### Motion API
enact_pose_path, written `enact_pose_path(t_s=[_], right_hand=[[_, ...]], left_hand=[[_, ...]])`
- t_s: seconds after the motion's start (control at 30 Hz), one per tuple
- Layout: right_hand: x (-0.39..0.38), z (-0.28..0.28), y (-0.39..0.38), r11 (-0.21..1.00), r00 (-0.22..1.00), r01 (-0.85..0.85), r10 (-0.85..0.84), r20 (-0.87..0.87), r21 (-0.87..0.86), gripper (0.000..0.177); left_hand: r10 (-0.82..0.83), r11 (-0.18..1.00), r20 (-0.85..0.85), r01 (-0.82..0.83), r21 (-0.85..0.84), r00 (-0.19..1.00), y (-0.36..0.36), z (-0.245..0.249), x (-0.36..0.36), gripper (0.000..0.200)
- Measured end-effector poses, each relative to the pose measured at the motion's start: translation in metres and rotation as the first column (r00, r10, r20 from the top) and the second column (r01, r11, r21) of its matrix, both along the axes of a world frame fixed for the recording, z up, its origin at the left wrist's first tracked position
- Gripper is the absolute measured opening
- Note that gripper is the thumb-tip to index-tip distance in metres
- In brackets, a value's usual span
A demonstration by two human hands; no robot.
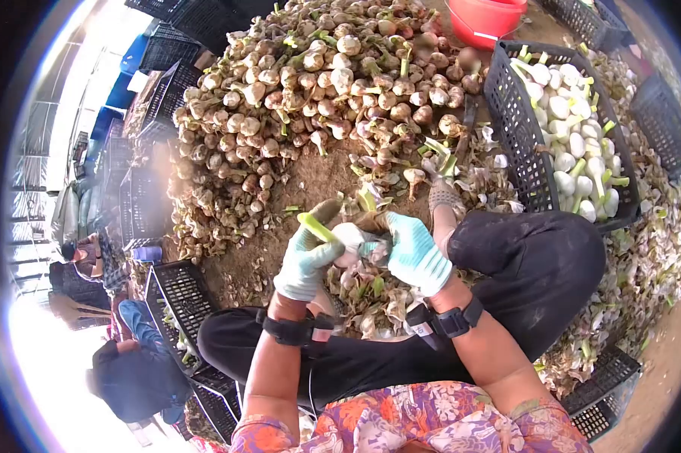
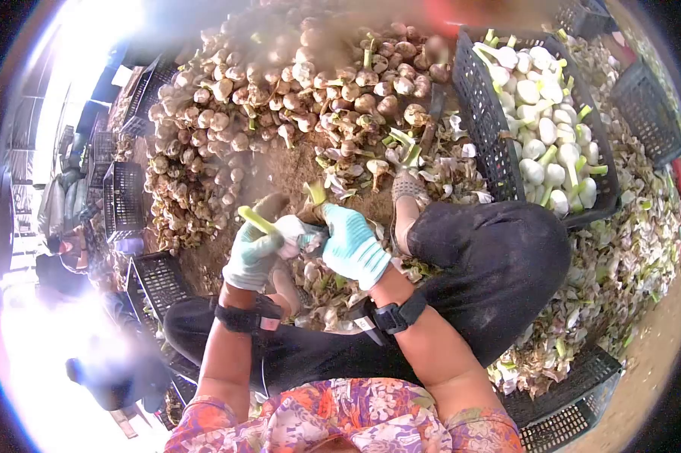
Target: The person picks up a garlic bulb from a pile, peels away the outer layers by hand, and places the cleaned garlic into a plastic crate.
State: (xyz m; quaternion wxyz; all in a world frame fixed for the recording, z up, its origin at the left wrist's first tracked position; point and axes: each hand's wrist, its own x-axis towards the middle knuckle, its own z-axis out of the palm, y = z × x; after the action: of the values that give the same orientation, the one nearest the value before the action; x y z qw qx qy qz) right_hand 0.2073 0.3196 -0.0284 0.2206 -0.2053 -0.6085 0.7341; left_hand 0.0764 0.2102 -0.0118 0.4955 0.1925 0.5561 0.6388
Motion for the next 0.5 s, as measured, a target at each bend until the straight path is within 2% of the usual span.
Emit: enact_pose_path(t_s=[0.07, 0.1, 0.13, 0.17, 0.2, 0.23, 0.27, 0.33, 0.37, 0.4, 0.43, 0.47, 0.5], right_hand=[[-0.001, -0.001, -0.004, 0.939, 0.97, 0.243, -0.228, -0.091, 0.241, 0.014], [-0.004, -0.008, -0.008, 0.961, 0.973, 0.23, -0.222, -0.065, 0.155, 0.013], [-0.006, -0.014, -0.011, 0.974, 0.976, 0.216, -0.213, -0.042, 0.067, 0.012], [-0.005, -0.021, -0.01, 0.974, 0.976, 0.216, -0.214, -0.039, 0.064, 0.012], [-0.005, -0.023, -0.004, 0.929, 0.975, 0.191, -0.217, -0.046, -0.317, 0.011], [-0.003, -0.026, 0.001, 0.747, 0.973, 0.138, -0.225, -0.051, -0.651, 0.013], [-0.004, -0.047, 0.002, 0.898, 0.952, 0.303, -0.275, 0.131, -0.318, 0.013], [-0.008, -0.074, 0.011, 0.805, 0.848, 0.527, -0.478, 0.228, -0.272, 0.011], [-0.002, -0.076, 0.017, 0.646, 0.796, 0.606, -0.498, 0.345, -0.464, 0.01], [0.003, -0.067, 0.026, 0.435, 0.745, 0.66, -0.482, 0.461, -0.613, 0.011], [0.007, -0.069, 0.042, 0.272, 0.888, 0.457, -0.2, 0.415, -0.847, 0.013], [0.002, -0.061, 0.036, 0.354, 0.885, 0.463, -0.236, 0.402, -0.813, 0.013], [-0.004, -0.064, 0.031, 0.759, 0.878, 0.475, -0.381, 0.289, -0.444, 0.016]], left_hand=[[0.228, 0.973, 0.103, -0.222, -0.065, 0.968, 0.005, -0.006, 0.01, 0.042], [0.371, 0.926, 0.169, -0.348, -0.15, 0.913, 0.007, -0.011, 0.013, 0.024], [0.37, 0.926, 0.169, -0.346, -0.153, 0.914, 0.008, -0.02, 0.011, 0.024], [0.38, 0.925, 0.232, -0.366, -0.1, 0.896, 0.009, -0.03, 0.008, 0.023], [0.384, 0.921, 0.294, -0.387, -0.049, 0.875, 0.012, -0.032, 0.008, 0.022], [0.383, 0.921, 0.295, -0.385, -0.054, 0.875, 0.014, -0.033, 0.009, 0.022], [0.337, 0.935, 0.313, -0.355, -0.001, 0.888, 0.016, -0.033, 0.01, 0.022], [0.239, 0.951, 0.344, -0.29, 0.105, 0.908, 0.027, -0.021, 0.015, 0.023], [0.217, 0.959, 0.353, -0.266, 0.096, 0.91, 0.031, -0.01, 0.019, 0.027], [0.164, 0.947, 0.394, -0.257, 0.194, 0.904, 0.034, -0.009, 0.018, 0.03], [0.113, 0.951, 0.451, -0.228, 0.21, 0.885, 0.037, -0.007, 0.015, 0.031], [0.066, 0.951, 0.504, -0.206, 0.228, 0.861, 0.039, -0.005, 0.011, 0.031], [0.068, 0.952, 0.5, -0.206, 0.226, 0.863, 0.039, -0.005, 0.008, 0.031]])
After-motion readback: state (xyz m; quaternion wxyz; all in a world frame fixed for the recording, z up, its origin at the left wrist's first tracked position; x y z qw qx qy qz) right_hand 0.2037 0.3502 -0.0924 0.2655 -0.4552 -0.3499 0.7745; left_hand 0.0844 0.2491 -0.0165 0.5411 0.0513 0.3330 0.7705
